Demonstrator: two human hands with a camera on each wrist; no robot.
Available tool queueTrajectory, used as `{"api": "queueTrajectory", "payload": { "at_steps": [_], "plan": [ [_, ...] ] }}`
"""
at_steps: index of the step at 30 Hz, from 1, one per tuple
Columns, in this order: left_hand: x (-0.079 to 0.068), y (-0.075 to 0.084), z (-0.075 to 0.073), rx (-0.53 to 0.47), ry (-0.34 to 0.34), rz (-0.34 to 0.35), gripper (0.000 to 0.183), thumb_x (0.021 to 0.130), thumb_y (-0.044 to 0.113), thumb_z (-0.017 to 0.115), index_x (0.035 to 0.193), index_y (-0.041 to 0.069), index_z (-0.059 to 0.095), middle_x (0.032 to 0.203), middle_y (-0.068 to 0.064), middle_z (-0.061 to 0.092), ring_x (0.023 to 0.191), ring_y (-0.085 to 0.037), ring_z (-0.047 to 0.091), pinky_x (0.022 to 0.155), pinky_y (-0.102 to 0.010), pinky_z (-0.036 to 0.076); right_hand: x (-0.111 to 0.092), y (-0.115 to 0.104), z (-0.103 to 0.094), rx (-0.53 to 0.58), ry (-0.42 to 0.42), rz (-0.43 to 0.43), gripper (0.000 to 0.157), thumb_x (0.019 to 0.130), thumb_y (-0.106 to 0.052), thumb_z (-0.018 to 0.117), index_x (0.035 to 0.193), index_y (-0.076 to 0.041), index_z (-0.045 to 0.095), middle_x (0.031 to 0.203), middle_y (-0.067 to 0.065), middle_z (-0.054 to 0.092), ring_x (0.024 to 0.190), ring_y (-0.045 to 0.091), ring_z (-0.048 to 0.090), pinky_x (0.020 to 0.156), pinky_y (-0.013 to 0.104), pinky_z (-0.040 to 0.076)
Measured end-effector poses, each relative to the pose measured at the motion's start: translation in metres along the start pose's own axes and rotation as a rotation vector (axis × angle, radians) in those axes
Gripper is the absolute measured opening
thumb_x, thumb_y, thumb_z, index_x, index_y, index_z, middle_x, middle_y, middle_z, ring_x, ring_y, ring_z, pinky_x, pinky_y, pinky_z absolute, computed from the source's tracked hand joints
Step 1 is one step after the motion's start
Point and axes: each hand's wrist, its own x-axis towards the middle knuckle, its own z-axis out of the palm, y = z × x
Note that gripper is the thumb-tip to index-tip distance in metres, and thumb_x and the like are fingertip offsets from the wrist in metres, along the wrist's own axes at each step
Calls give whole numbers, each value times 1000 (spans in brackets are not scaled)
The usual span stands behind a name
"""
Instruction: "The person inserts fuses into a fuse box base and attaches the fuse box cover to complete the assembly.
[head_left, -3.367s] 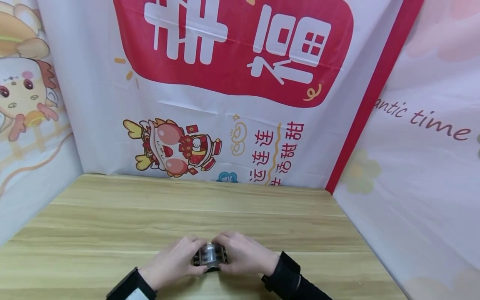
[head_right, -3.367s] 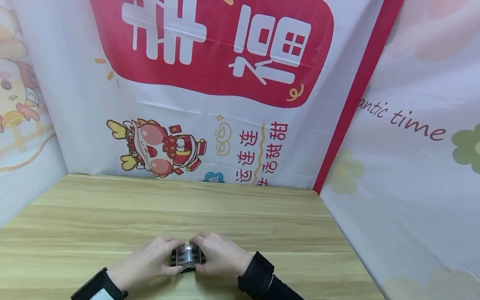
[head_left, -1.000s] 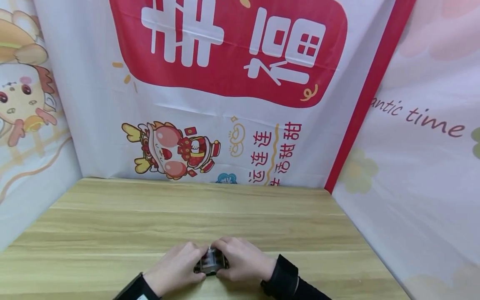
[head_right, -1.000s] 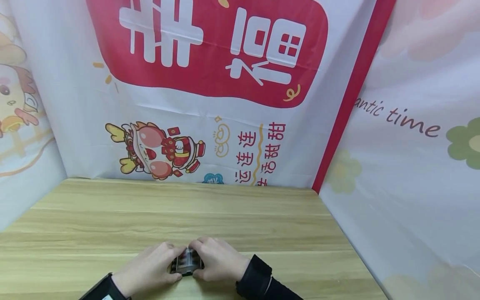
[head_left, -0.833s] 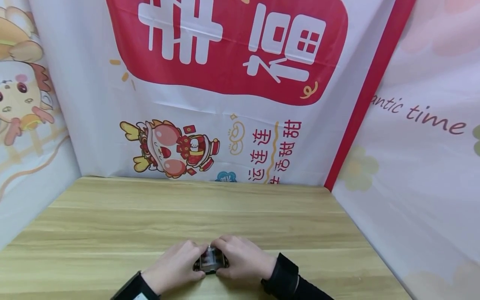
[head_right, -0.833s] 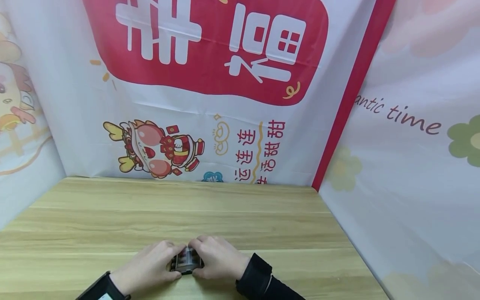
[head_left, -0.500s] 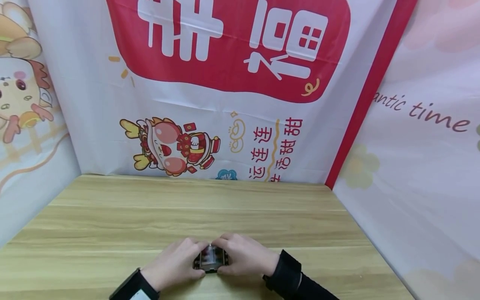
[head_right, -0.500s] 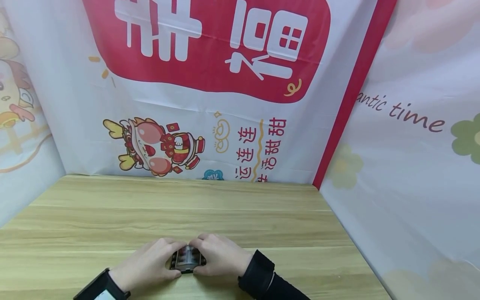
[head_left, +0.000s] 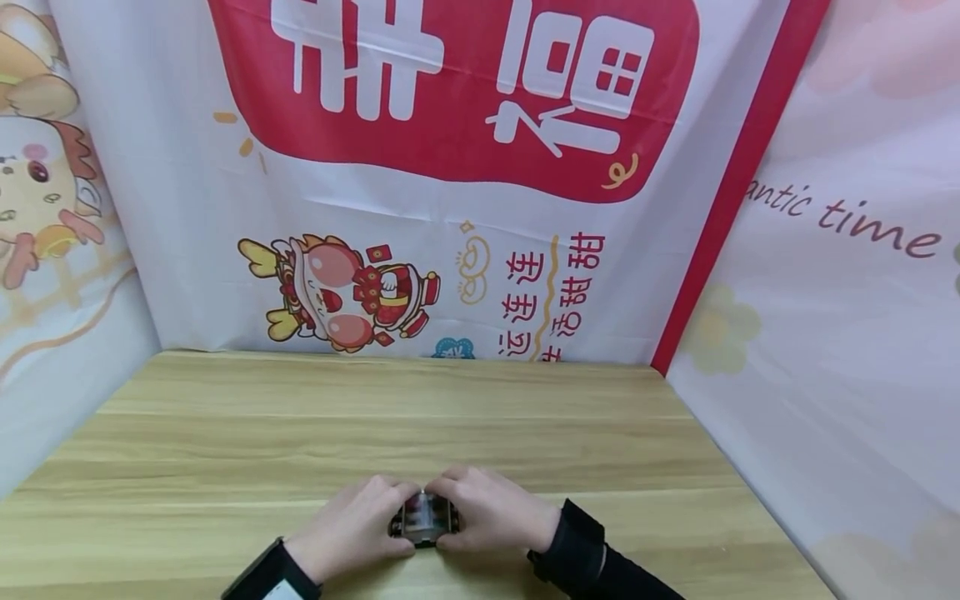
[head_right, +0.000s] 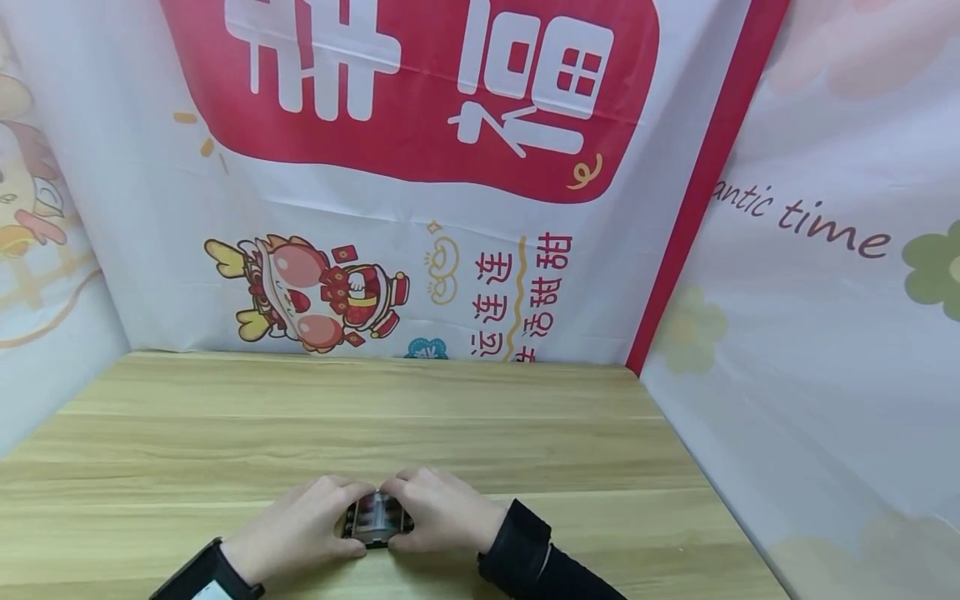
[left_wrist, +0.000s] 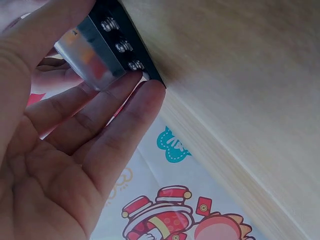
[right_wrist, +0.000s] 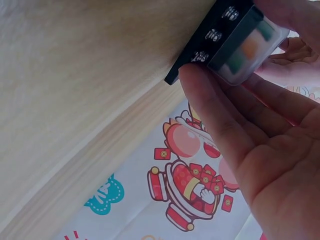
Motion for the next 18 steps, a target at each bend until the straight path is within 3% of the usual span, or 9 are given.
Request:
{"api": "queueTrajectory", "payload": {
  "at_steps": [12, 18],
  "plan": [
    [2, 2, 0, 0, -34, -4, 36, 73, 30, 79, 101, 13, 65, 83, 10, 58, 73, -1, 52, 63, -24, 45, 1, -1, 0, 32, -12, 0, 53, 74, -31, 77, 120, -11, 59, 104, -7, 58, 85, -3, 49, 72, 10, 37],
    [2, 1, 0, -22, -49, -29, 42, 73, 34, 79, 107, 13, 65, 85, 11, 58, 75, -3, 52, 65, -25, 45, 2, -1, 1, 14, -9, -12, 53, 74, -31, 76, 120, -12, 59, 100, -8, 56, 81, -4, 48, 69, 10, 36]
  ]
}}
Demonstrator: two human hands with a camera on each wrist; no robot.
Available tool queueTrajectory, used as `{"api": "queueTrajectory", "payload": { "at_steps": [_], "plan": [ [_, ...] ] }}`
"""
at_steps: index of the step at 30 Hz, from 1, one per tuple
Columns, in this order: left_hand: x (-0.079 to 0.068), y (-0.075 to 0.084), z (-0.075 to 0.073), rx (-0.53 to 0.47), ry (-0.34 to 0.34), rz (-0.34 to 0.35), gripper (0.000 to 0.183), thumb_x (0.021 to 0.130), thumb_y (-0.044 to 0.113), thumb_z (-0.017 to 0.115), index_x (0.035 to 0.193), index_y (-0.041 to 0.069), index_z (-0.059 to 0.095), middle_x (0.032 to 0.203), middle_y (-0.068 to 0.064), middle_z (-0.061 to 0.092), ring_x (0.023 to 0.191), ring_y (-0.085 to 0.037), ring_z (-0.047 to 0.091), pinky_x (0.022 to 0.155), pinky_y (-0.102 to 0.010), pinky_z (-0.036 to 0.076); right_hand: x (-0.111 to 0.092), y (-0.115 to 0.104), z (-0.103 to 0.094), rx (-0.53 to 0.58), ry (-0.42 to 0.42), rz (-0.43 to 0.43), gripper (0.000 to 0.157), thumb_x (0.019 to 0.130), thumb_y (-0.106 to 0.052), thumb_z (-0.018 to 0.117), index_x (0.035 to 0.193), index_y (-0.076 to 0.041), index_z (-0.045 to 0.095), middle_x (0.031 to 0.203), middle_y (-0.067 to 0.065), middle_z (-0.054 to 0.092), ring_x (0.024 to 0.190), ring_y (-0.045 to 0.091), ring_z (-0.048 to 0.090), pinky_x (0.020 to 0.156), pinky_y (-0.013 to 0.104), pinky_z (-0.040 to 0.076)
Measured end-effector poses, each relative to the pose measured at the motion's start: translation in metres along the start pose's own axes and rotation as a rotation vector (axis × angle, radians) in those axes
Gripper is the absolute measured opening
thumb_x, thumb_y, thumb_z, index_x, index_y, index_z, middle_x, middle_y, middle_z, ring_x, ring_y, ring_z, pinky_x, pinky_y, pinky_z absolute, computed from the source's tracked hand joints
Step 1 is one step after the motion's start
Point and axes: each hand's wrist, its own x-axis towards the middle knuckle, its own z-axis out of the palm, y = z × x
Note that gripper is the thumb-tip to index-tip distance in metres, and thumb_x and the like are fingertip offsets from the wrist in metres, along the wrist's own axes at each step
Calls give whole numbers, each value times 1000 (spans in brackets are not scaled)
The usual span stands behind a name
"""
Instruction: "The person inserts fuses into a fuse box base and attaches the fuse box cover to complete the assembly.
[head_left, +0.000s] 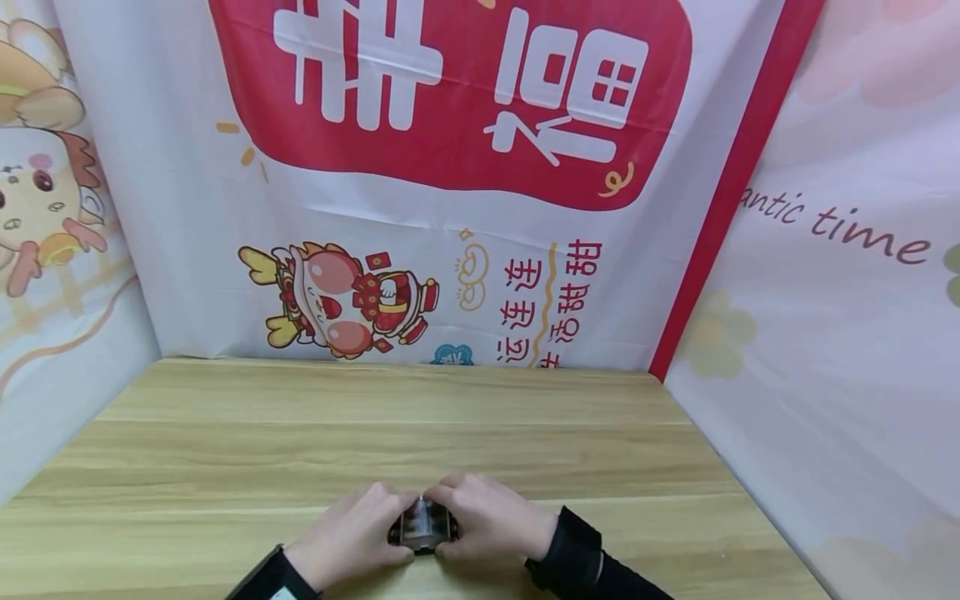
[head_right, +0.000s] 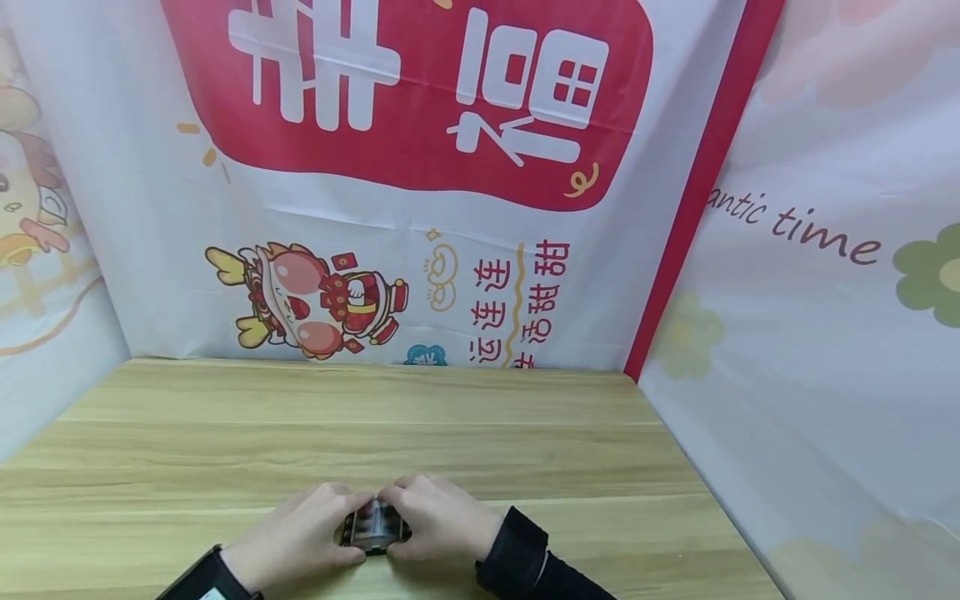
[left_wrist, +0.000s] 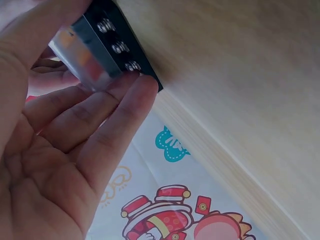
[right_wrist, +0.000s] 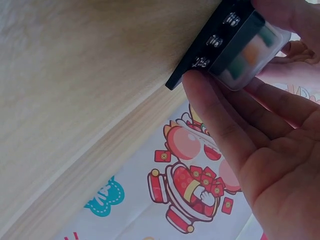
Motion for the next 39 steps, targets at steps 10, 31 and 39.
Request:
{"api": "queueTrajectory", "payload": {
  "at_steps": [10, 31, 39],
  "plan": [
    [1, -1, 0, 20, 24, 9, 50, 72, 36, 78, 114, 12, 65, 98, 4, 61, 85, -6, 53, 70, -30, 46, 1, 1, 2, -4, -3, 1, 52, 73, -29, 76, 119, -12, 59, 98, -9, 56, 78, -4, 47, 67, 10, 36],
    [0, -3, 2, -45, 19, 61, 33, 73, 30, 79, 100, 16, 65, 80, 17, 54, 71, -1, 50, 59, -22, 41, 1, -1, 2, 11, 10, -9, 49, 73, -27, 76, 116, -12, 59, 95, -11, 55, 77, -4, 47, 66, 9, 35],
    [0, -5, 1, -55, 10, 50, 34, 73, 34, 78, 101, 18, 66, 80, 17, 53, 70, -2, 50, 59, -22, 40, 2, 0, 5, 0, 34, -24, 48, 71, -28, 76, 113, -13, 60, 94, -11, 54, 77, -5, 47, 65, 10, 35]
  ]
}}
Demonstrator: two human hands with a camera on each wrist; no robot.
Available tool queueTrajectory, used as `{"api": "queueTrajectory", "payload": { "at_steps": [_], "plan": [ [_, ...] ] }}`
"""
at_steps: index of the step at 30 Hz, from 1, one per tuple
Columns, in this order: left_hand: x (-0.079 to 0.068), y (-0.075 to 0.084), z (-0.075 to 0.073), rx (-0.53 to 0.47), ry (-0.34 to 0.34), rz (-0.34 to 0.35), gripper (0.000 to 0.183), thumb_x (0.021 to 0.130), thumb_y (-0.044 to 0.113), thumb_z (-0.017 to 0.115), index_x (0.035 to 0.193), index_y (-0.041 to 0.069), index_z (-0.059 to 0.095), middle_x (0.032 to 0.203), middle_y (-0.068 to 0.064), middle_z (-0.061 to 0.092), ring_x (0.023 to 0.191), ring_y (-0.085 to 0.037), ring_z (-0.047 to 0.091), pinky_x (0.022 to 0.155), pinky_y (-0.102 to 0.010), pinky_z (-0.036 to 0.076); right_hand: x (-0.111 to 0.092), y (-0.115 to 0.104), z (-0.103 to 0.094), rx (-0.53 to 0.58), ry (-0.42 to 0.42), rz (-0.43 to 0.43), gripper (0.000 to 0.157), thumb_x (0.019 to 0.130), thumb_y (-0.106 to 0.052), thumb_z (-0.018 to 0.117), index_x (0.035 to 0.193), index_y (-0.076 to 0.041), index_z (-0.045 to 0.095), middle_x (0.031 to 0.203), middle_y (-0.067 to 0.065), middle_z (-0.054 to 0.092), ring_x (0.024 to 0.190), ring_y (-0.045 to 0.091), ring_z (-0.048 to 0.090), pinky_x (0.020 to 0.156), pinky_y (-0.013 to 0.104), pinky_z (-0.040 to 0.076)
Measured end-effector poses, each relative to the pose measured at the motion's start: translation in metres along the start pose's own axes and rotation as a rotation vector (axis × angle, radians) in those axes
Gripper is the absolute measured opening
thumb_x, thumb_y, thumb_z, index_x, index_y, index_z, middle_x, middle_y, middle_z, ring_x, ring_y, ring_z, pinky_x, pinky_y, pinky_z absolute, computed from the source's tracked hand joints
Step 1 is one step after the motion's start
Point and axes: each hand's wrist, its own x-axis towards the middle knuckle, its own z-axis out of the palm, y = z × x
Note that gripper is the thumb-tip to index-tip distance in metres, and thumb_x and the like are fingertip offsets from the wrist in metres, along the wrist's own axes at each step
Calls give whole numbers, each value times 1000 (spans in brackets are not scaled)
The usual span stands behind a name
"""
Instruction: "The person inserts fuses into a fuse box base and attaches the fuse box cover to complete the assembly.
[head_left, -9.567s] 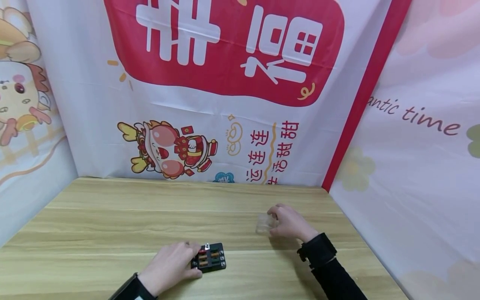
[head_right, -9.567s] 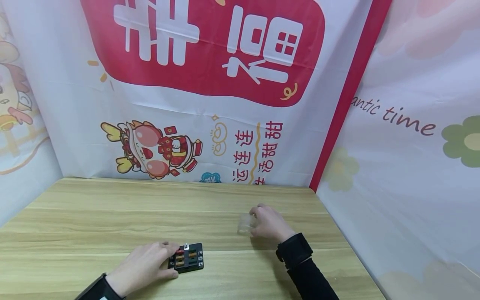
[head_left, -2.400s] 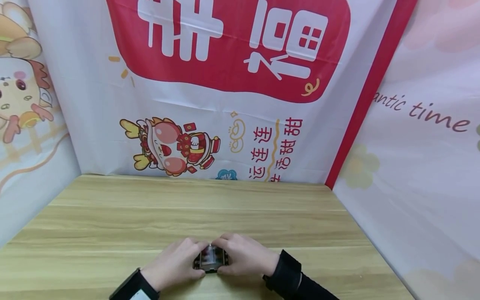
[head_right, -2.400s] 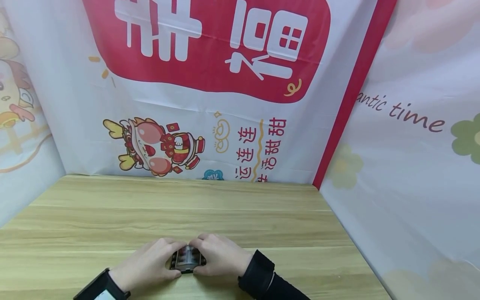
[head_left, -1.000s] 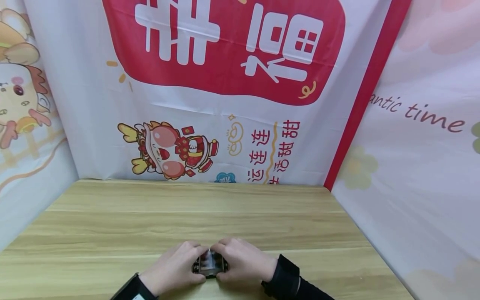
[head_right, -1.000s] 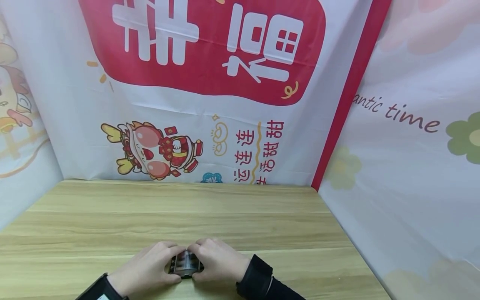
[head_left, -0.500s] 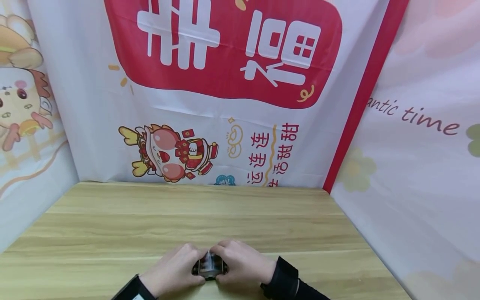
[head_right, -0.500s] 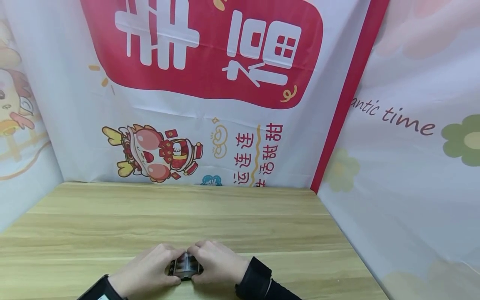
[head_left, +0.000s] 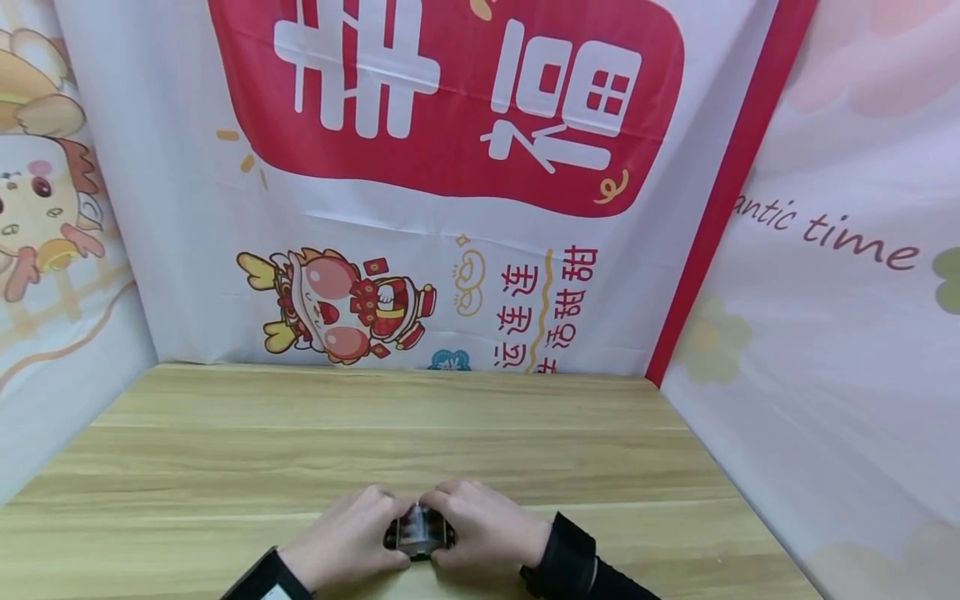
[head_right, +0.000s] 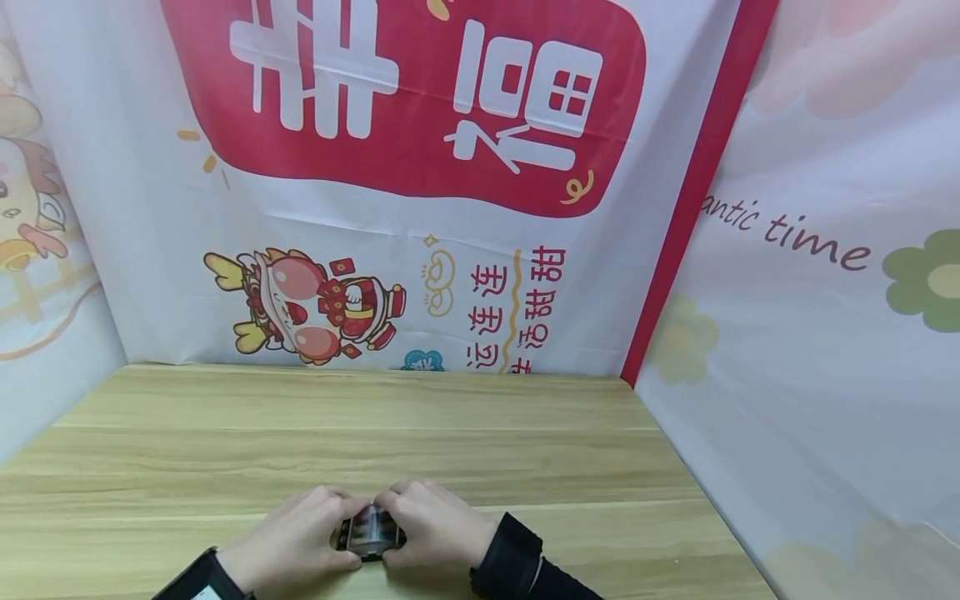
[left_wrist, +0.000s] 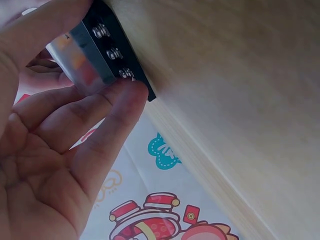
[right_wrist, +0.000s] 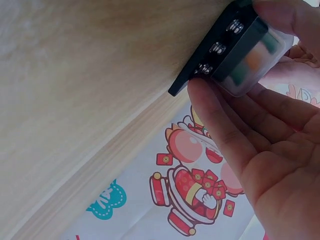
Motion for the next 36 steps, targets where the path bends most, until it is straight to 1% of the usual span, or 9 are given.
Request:
{"api": "queueTrajectory", "payload": {
  "at_steps": [6, 10, 16, 19, 22, 28, 30, 33, 36],
  "plan": [
    [0, -1, -1, -26, -22, -17, 36, 74, 35, 77, 105, 20, 65, 80, 17, 54, 70, -2, 50, 59, -22, 40, -2, -1, -2, -14, 0, -3, 49, 71, -29, 76, 114, -12, 60, 94, -11, 55, 77, -5, 47, 65, 9, 35],
    [0, -1, -2, -29, -26, -9, 37, 74, 35, 77, 105, 19, 65, 80, 17, 54, 69, -2, 51, 59, -21, 40, -2, -1, -3, -25, 5, -10, 50, 71, -30, 77, 114, -11, 60, 95, -10, 55, 77, -5, 46, 66, 9, 35],
    [-1, -2, -1, 5, -7, -4, 33, 73, 37, 77, 101, 23, 65, 81, 16, 53, 71, -3, 50, 59, -23, 39, -2, -2, -2, 18, -12, -5, 51, 71, -27, 76, 116, -11, 59, 96, -10, 55, 79, -4, 47, 67, 9, 35],
    [-1, -3, 0, -3, -6, -12, 35, 72, 37, 77, 103, 24, 66, 81, 17, 53, 72, -4, 50, 60, -24, 39, -2, -2, -2, 43, -31, 14, 51, 72, -26, 76, 118, -11, 59, 98, -10, 55, 80, -4, 47, 67, 9, 35],
    [0, -3, -1, -2, -9, -22, 39, 72, 38, 77, 106, 22, 67, 81, 17, 54, 73, -3, 50, 61, -24, 40, -1, -1, -2, 46, -39, 25, 51, 72, -26, 76, 118, -11, 59, 98, -10, 55, 79, -4, 47, 67, 9, 35],
    [-1, 1, -1, 75, -1, -20, 41, 72, 41, 77, 104, 19, 66, 79, 15, 52, 69, -2, 47, 57, -23, 38, -2, 0, -2, 29, -54, 18, 52, 74, -28, 76, 120, -11, 58, 99, -10, 55, 81, -5, 48, 68, 9, 36],
    [-1, 2, -1, 105, 4, -23, 44, 72, 42, 77, 106, 17, 66, 79, 14, 52, 69, -1, 46, 57, -23, 38, -2, 0, -3, 19, -55, 18, 53, 75, -28, 76, 121, -11, 58, 100, -9, 55, 81, -5, 48, 68, 9, 36],
    [-1, 3, -1, 131, 12, -27, 49, 71, 43, 77, 109, 15, 66, 80, 14, 53, 69, -1, 46, 57, -23, 38, -2, -1, -4, 6, -54, 17, 53, 75, -29, 76, 121, -11, 57, 99, -9, 55, 80, -4, 47, 68, 10, 36],
    [-2, 4, -2, 133, 15, -27, 51, 69, 43, 77, 110, 15, 65, 80, 14, 54, 69, -1, 46, 57, -24, 38, -3, -2, -6, -10, -52, 14, 53, 75, -29, 76, 121, -12, 58, 99, -9, 54, 79, -4, 47, 67, 10, 36]
  ]
}}
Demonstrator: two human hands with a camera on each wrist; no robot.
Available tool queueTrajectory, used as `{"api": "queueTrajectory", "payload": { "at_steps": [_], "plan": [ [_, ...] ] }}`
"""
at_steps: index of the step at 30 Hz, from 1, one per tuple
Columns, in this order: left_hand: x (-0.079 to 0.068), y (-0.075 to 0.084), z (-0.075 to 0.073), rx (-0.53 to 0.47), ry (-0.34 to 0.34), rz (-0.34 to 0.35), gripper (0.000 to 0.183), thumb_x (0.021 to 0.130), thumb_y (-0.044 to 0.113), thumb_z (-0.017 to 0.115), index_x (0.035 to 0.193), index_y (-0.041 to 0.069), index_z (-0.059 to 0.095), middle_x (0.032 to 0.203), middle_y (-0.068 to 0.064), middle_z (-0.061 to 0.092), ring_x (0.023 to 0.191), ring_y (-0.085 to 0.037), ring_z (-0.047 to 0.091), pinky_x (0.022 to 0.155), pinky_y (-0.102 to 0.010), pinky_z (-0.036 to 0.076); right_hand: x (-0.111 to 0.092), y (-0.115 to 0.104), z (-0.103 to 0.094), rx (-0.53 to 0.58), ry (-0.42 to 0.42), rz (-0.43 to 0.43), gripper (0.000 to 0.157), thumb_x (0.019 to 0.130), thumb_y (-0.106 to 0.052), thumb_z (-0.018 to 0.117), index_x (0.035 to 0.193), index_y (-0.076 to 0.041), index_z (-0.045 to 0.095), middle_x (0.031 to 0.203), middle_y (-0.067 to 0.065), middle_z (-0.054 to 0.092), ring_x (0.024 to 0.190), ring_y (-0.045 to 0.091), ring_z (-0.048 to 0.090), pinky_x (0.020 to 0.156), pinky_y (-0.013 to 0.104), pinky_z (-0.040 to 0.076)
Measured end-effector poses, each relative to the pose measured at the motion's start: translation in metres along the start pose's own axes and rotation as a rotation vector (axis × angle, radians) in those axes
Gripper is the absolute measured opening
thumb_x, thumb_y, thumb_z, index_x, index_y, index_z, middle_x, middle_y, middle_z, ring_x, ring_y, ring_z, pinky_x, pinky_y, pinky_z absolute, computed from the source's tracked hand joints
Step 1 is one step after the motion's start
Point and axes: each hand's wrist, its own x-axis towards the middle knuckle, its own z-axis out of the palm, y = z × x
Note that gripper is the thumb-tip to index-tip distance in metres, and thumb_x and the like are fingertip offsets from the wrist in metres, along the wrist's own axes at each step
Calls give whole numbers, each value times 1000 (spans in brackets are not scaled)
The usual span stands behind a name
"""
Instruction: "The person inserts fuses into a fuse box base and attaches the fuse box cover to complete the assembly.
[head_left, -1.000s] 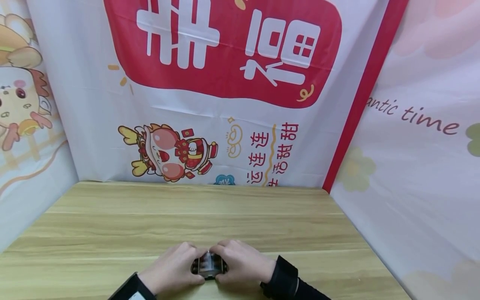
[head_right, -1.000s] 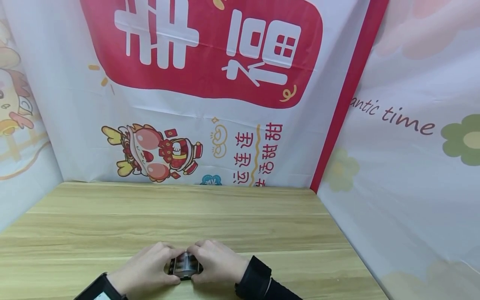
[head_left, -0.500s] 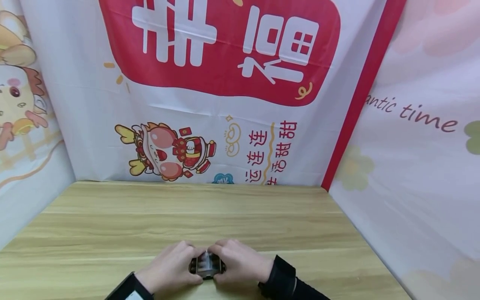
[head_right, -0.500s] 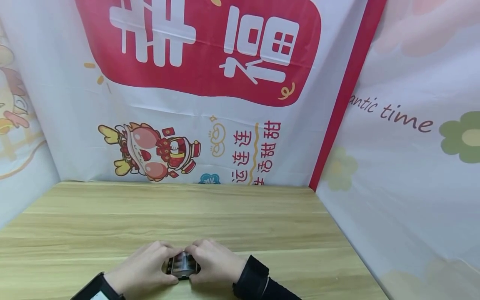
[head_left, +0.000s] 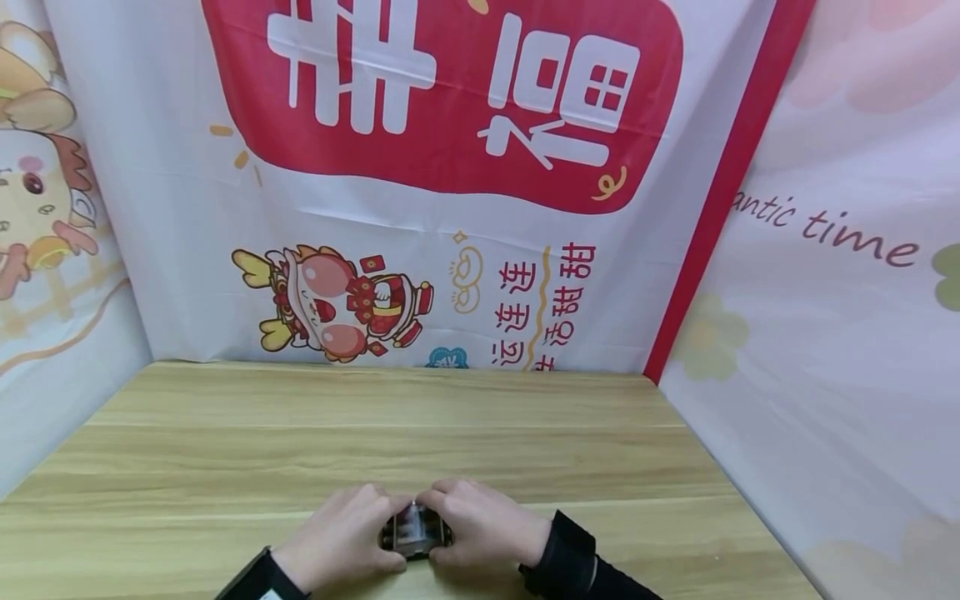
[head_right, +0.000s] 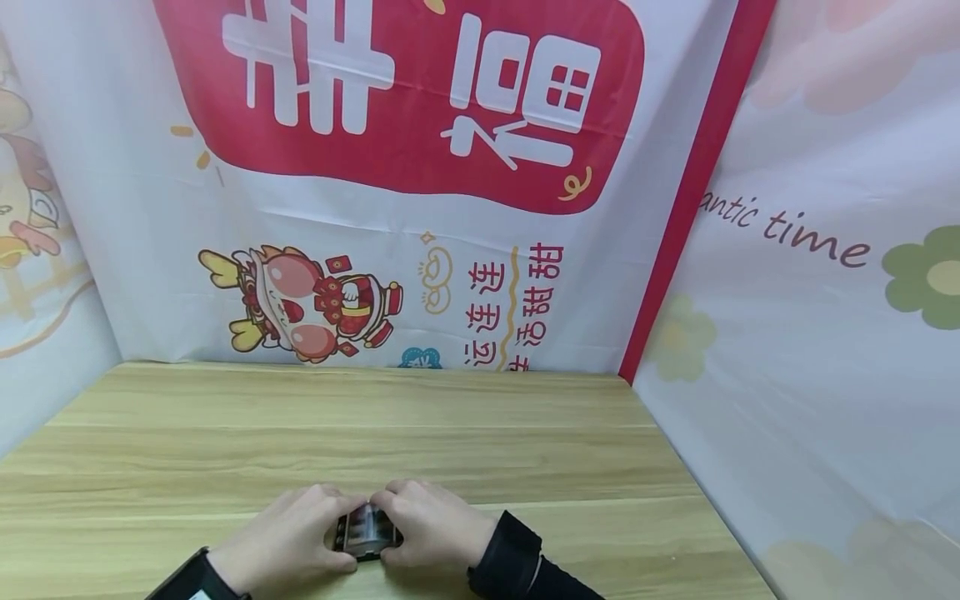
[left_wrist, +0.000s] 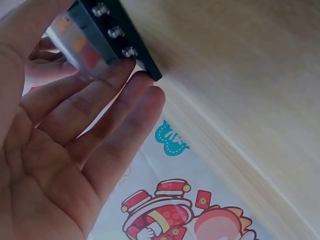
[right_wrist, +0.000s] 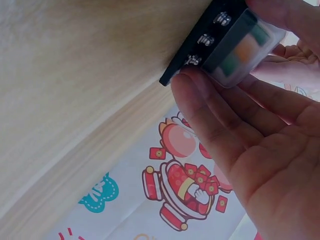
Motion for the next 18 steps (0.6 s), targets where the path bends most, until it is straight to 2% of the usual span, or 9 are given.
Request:
{"api": "queueTrajectory", "payload": {
  "at_steps": [10, 15, 18],
  "plan": [
    [-2, 2, -3, -23, -10, -6, 61, 68, 50, 75, 118, 17, 61, 87, 14, 56, 73, -3, 48, 60, -25, 39, -1, -2, -5, 9, -35, 39, 57, 75, -32, 79, 124, -13, 57, 104, -9, 55, 85, -3, 48, 73, 11, 37],
    [-3, 1, -6, -42, -20, -4, 73, 67, 61, 73, 120, 12, 60, 90, 12, 57, 75, -3, 49, 61, -26, 42, -4, 1, -11, 16, -50, 65, 65, 73, -44, 79, 124, -11, 56, 107, -6, 56, 87, -3, 49, 73, 11, 38],
    [-5, 1, -11, -85, -42, -19, 78, 69, 65, 70, 123, 10, 59, 98, 8, 60, 81, -6, 54, 67, -29, 45, -10, 6, -17, 57, -38, 90, 70, 74, -53, 74, 127, -11, 55, 112, -4, 57, 89, 0, 53, 73, 13, 39]
  ]
}}
